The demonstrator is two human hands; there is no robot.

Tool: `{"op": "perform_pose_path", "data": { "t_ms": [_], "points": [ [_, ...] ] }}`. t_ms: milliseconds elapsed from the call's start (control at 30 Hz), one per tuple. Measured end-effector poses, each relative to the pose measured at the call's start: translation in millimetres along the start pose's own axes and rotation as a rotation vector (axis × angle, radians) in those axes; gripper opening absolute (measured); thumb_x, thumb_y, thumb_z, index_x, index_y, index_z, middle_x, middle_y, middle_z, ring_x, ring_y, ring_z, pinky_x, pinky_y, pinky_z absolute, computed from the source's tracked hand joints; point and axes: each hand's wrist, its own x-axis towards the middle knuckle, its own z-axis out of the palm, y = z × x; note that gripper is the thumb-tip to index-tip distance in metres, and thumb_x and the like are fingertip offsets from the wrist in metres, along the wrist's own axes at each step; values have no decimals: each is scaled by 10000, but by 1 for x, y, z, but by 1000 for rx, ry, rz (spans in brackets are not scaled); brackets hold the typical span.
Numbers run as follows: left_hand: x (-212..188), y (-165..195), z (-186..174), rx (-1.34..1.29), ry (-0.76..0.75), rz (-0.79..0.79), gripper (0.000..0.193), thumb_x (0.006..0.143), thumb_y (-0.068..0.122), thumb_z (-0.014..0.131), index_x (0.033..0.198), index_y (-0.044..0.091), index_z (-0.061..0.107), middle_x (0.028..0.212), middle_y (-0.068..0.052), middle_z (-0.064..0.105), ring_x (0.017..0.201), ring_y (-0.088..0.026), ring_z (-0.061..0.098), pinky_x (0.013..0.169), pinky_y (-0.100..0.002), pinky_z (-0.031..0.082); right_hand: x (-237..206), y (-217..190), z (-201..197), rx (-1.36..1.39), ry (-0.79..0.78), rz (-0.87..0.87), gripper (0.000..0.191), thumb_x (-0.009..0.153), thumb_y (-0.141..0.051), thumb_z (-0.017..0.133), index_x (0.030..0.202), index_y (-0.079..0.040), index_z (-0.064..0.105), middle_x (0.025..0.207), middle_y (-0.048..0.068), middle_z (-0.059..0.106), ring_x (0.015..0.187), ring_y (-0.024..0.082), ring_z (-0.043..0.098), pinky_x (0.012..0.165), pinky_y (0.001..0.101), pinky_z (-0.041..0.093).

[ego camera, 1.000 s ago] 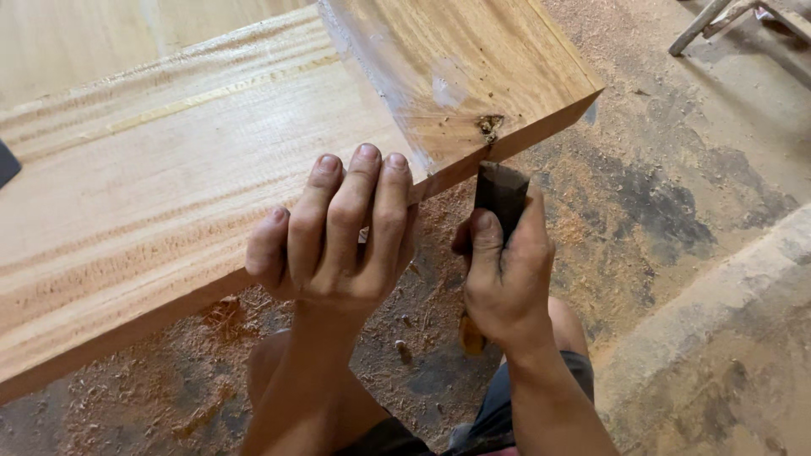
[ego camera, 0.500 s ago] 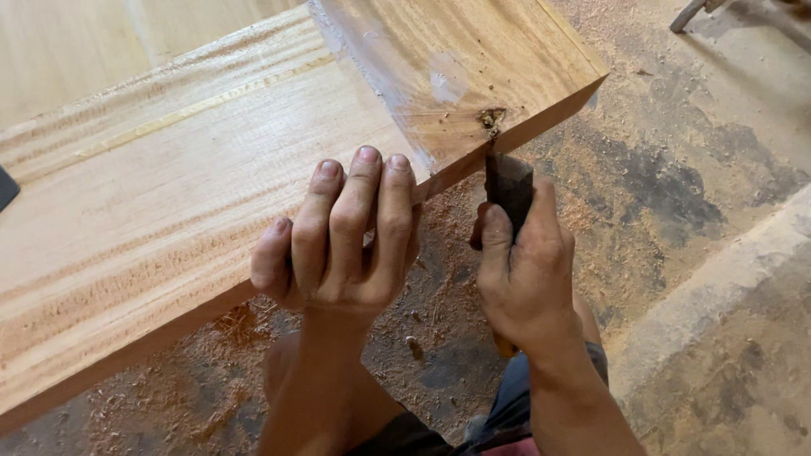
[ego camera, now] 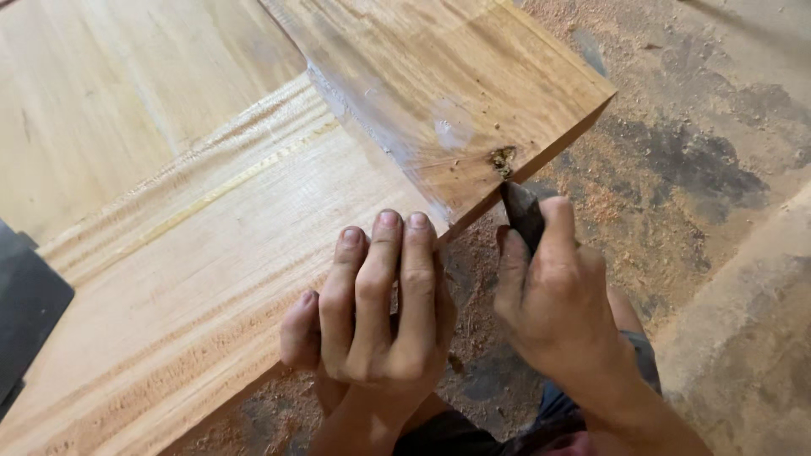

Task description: The person uses a chisel to clean out a knot hole in a wooden door panel lying on the floor. They then scoop white wood filler from a can with a stick onto a scraper and squeeze hardener from a tube onto it, mixing the filler with two scrapers.

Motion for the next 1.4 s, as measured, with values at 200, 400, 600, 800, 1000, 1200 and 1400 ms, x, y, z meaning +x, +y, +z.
{"op": "perform_pose_path", "data": {
  "t_ms": [200, 400, 600, 800, 1000, 1200, 1400],
  "points": [
    [4, 2, 0, -6, -6, 8, 138, 1013, 264, 762, 1135, 222, 810, 1150, 59, 770, 1114, -144, 691, 1041, -360, 279, 0, 11, 12, 57, 109, -110, 195, 1000, -4, 547, 1141, 61, 430, 755, 183, 651, 652, 289, 740, 478, 370, 528],
    [-7, -1, 9, 49, 68, 42, 107, 1005, 262, 769, 1103, 250, 810, 1125, 74, 771, 1086, -128, 687, 1039, -350, 280, -4, 31, 12, 233, -9, 2, 144, 1081, -127, 524, 1097, 2, 462, 745, 69, 640, 608, 169, 690, 510, 311, 539],
    [-21, -4, 25, 68, 143, 70, 146, 1059, 283, 744, 1192, 272, 804, 1189, 78, 781, 1136, -134, 694, 1081, -368, 287, -5, 28, 12, 430, 47, -70, 363, 1114, -407, 530, 1210, -56, 519, 859, 63, 626, 716, 124, 694, 587, 251, 609],
    [-7, -4, 15, 99, 95, 68, 186, 990, 322, 753, 1165, 275, 795, 1151, 72, 783, 1092, -132, 692, 1073, -339, 297, -12, 32, 14, 1060, 409, -13, 299, 1152, -312, 586, 1234, -57, 454, 806, 86, 621, 550, 99, 559, 487, 258, 455],
    [-15, -2, 0, -64, -73, -6, 301, 903, 415, 773, 1101, 189, 783, 1119, 1, 767, 1102, -210, 685, 1027, -389, 343, 0, 80, 17, 1063, 99, 525, 363, 829, -8, 553, 1176, -58, 461, 844, 89, 641, 471, 127, 509, 350, 278, 403],
    [22, 2, -11, -175, -254, -72, 318, 864, 467, 746, 1094, 251, 708, 1099, 35, 711, 1089, -236, 617, 1048, -446, 356, -52, 105, 28, 1425, -82, 1128, 186, 863, -61, 568, 1034, 12, 552, 574, 69, 483, 381, 146, 444, 307, 293, 337],
    [83, 17, -24, -497, -560, -283, 328, 828, 200, 804, 1148, 163, 742, 1040, -6, 689, 1002, -239, 596, 957, -405, 405, -151, 93, -5, 1195, -19, 1621, 120, 893, -126, 635, 967, -63, 564, 666, 33, 515, 502, 166, 521, 425, 321, 415]
  ]
}}
